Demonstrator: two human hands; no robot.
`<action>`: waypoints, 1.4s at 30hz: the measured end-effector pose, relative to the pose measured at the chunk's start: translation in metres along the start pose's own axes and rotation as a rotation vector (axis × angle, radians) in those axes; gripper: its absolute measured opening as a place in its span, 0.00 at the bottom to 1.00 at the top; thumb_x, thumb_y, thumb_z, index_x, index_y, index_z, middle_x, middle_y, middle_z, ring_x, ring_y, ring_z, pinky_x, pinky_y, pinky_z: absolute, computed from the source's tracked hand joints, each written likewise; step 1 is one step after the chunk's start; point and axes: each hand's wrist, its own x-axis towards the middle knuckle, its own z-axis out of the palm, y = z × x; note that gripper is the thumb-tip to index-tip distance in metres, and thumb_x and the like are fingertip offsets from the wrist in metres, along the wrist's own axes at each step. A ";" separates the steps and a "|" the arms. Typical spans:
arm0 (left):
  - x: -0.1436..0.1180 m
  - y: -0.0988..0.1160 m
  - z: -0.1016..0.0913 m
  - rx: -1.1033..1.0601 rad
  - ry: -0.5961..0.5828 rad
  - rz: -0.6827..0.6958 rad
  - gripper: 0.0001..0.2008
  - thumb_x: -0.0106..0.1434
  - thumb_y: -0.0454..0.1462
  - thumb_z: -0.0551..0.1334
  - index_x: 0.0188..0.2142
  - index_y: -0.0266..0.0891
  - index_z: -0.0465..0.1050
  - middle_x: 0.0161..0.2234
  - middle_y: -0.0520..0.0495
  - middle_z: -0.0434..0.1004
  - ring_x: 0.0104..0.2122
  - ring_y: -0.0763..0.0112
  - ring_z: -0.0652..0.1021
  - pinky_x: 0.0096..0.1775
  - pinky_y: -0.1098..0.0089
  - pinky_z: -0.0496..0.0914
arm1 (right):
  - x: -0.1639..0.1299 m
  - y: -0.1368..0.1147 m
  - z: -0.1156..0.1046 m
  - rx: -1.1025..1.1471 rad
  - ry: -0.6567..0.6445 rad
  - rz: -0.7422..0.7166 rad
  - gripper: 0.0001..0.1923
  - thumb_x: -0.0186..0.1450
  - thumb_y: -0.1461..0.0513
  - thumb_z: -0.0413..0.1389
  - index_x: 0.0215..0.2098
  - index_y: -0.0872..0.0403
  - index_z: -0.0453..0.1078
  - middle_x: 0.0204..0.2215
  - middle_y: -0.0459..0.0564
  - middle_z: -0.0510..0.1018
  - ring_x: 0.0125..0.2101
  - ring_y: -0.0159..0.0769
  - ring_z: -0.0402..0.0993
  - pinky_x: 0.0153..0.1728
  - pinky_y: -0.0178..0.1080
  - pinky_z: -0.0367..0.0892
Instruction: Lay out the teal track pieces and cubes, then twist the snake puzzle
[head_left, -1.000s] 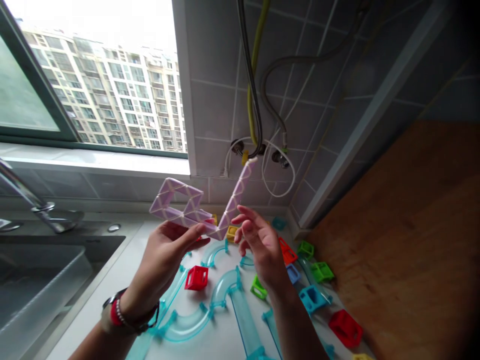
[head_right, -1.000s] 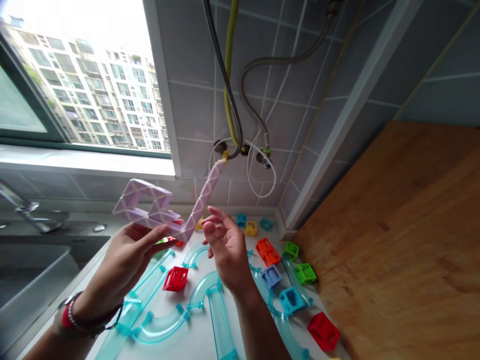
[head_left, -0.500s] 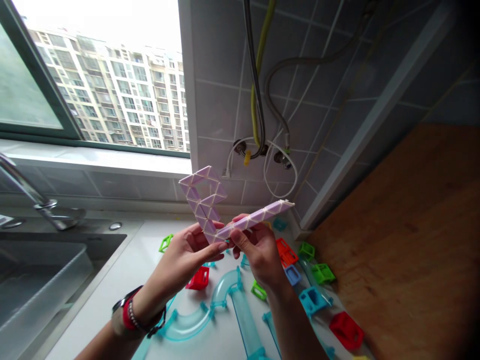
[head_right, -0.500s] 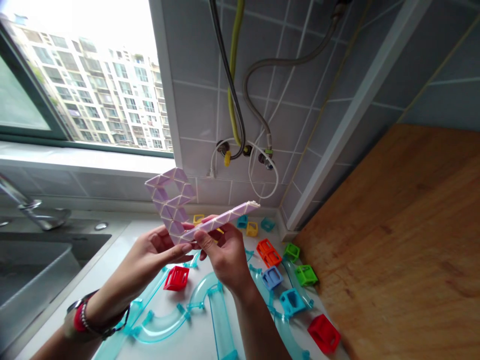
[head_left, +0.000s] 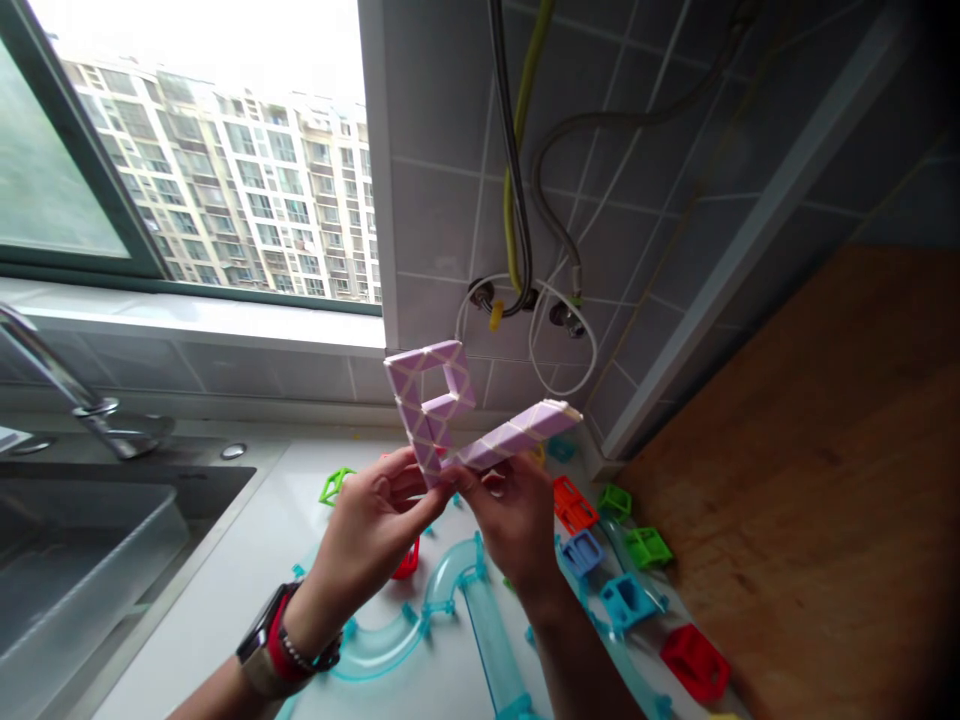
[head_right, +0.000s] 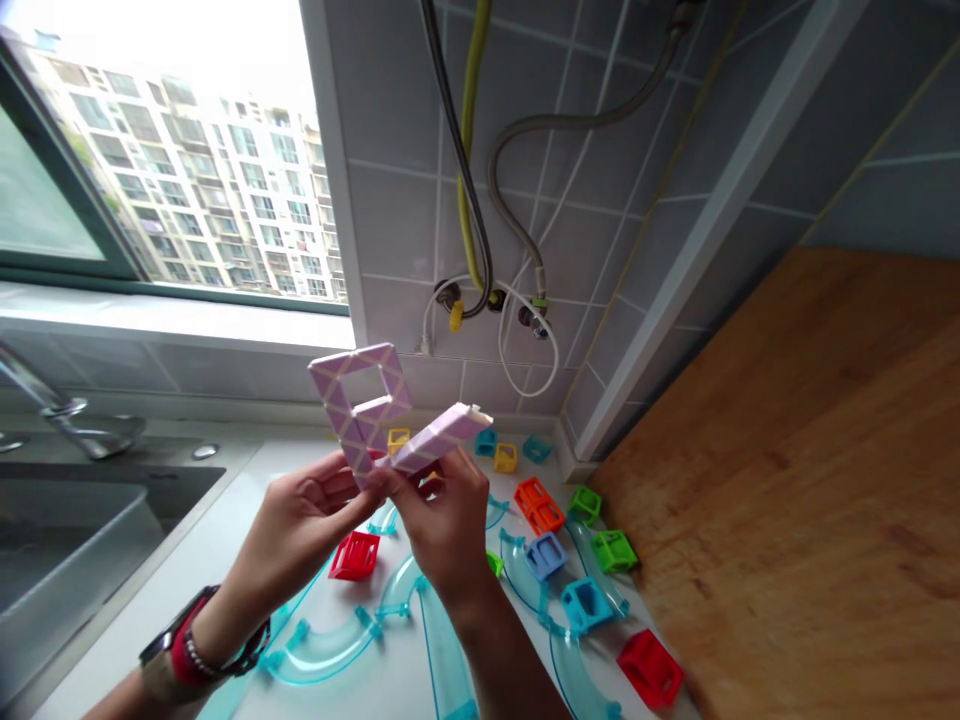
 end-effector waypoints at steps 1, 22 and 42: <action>-0.001 0.000 0.001 0.014 0.018 0.009 0.20 0.63 0.36 0.73 0.55 0.42 0.79 0.49 0.44 0.87 0.48 0.56 0.86 0.51 0.62 0.81 | -0.001 0.000 0.000 -0.026 0.019 -0.009 0.13 0.58 0.56 0.74 0.35 0.52 0.80 0.30 0.49 0.83 0.30 0.38 0.79 0.28 0.36 0.73; 0.000 0.005 -0.003 0.225 0.072 0.117 0.14 0.67 0.39 0.70 0.51 0.40 0.79 0.46 0.44 0.87 0.44 0.60 0.86 0.47 0.65 0.82 | 0.004 -0.008 -0.010 0.209 0.001 -0.043 0.09 0.65 0.58 0.68 0.40 0.52 0.77 0.35 0.48 0.82 0.33 0.36 0.80 0.26 0.34 0.80; 0.011 0.004 -0.011 -0.023 0.054 -0.049 0.14 0.59 0.39 0.76 0.44 0.38 0.84 0.37 0.47 0.89 0.37 0.64 0.87 0.41 0.71 0.82 | 0.005 -0.018 -0.010 0.230 0.056 0.144 0.18 0.61 0.53 0.70 0.43 0.52 0.73 0.32 0.46 0.83 0.30 0.38 0.84 0.25 0.35 0.82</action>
